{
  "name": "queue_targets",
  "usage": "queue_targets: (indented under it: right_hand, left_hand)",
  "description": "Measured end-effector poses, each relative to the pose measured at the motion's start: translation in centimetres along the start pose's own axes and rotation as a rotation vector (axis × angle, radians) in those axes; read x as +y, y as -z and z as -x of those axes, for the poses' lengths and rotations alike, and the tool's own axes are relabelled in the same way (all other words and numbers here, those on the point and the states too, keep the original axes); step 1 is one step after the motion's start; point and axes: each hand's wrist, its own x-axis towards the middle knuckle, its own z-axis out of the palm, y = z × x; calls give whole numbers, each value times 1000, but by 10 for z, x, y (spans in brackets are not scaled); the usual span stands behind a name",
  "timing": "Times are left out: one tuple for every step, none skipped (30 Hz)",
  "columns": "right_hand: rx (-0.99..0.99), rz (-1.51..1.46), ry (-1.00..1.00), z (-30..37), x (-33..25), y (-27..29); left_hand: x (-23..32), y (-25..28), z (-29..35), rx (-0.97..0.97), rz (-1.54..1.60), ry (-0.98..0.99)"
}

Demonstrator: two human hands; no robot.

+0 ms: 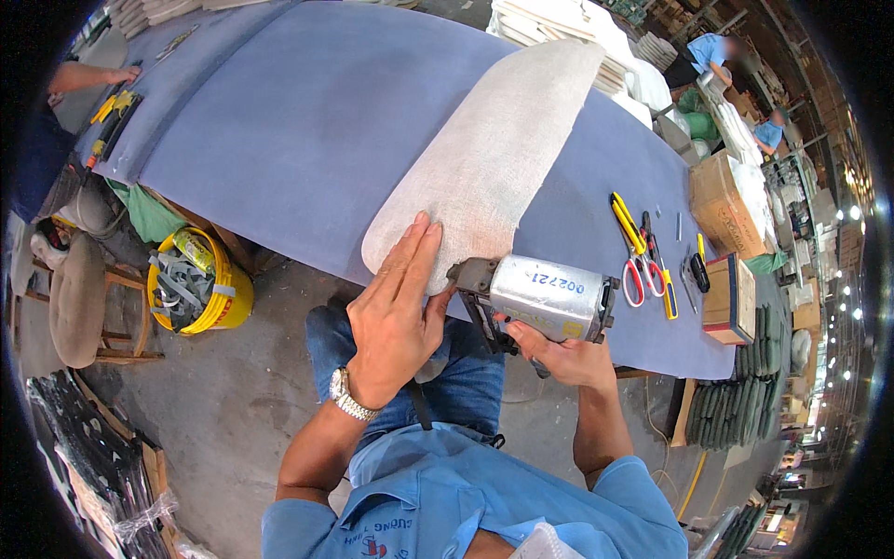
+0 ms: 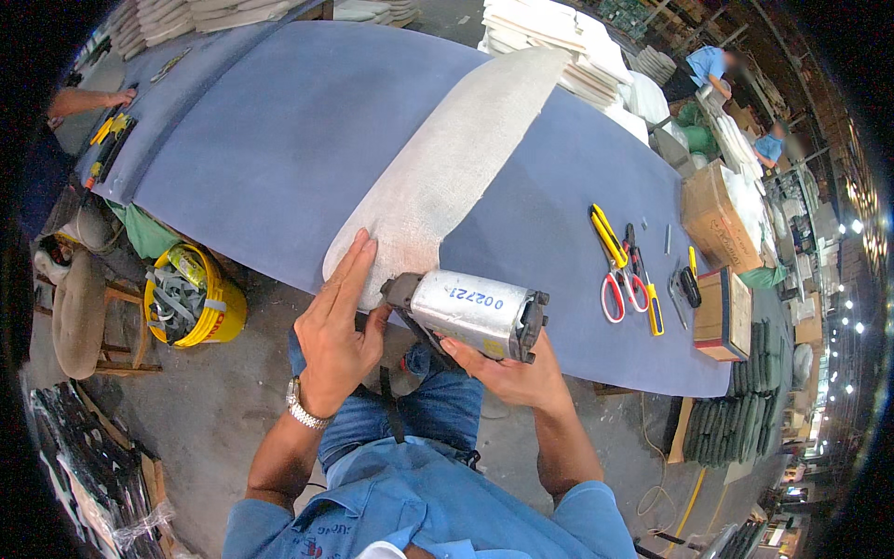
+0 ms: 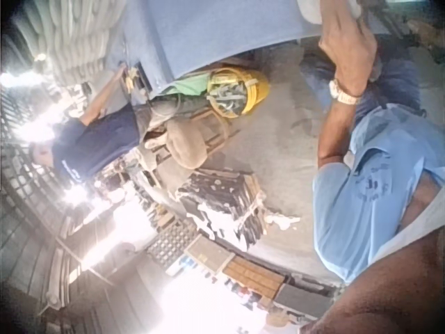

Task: The person wraps a white fabric cover around a foam cushion, trims excess fabric with a utility knife, and secures the cover using a staple gun. They repeat this process for multiple cushions, stacking the finished items on the table.

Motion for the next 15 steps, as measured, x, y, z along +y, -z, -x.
queue_targets:
  right_hand:
    - [4, -34, -1, 0, 1, -1]
    - [-8, 5, 2, 1, 2, -1]
    - [-22, 42, 12, 0, 3, 0]
    - [-27, 57, 12, 0, 4, -1]
    - [-32, 72, 12, 1, 5, -1]
    - [-29, 64, 7, 2, 4, -3]
    - [-26, 55, 1, 2, 4, -5]
    - [-17, 14, -29, 2, 3, -7]
    - [-8, -27, -61, 2, 4, -9]
    - [1, -68, -93, 3, 4, -11]
    - [22, -88, -107, 5, 4, -12]
    - [40, -104, -121, 7, 5, -13]
    - [57, -120, -136, 9, 6, -14]
    - [94, -106, -64, 15, 11, -12]
    - [131, -88, 12, 25, 18, -4]
  left_hand:
    - [1, 0, 0, -7, -13, 5]
    - [3, 1, -1, -14, -27, 11]
    - [3, 2, -1, -20, -40, 4]
    - [3, 3, -2, -26, -54, -2]
    - [3, 3, -2, -32, -67, -8]
    - [2, 3, -2, -16, -69, -11]
    - [1, 2, -1, 0, -71, -13]
    - [0, 0, -1, 15, -71, -16]
    - [-2, -1, -1, 14, -85, -27]
    - [-4, -1, -1, 12, -97, -38]
    - [-5, -2, -2, 10, -110, -49]
    - [-5, -2, -3, 8, -113, -67]
    - [-5, -2, -4, 6, -115, -85]
    - [-5, -2, -5, 4, -118, -102]
    - [-5, -3, -6, 14, -122, -119]
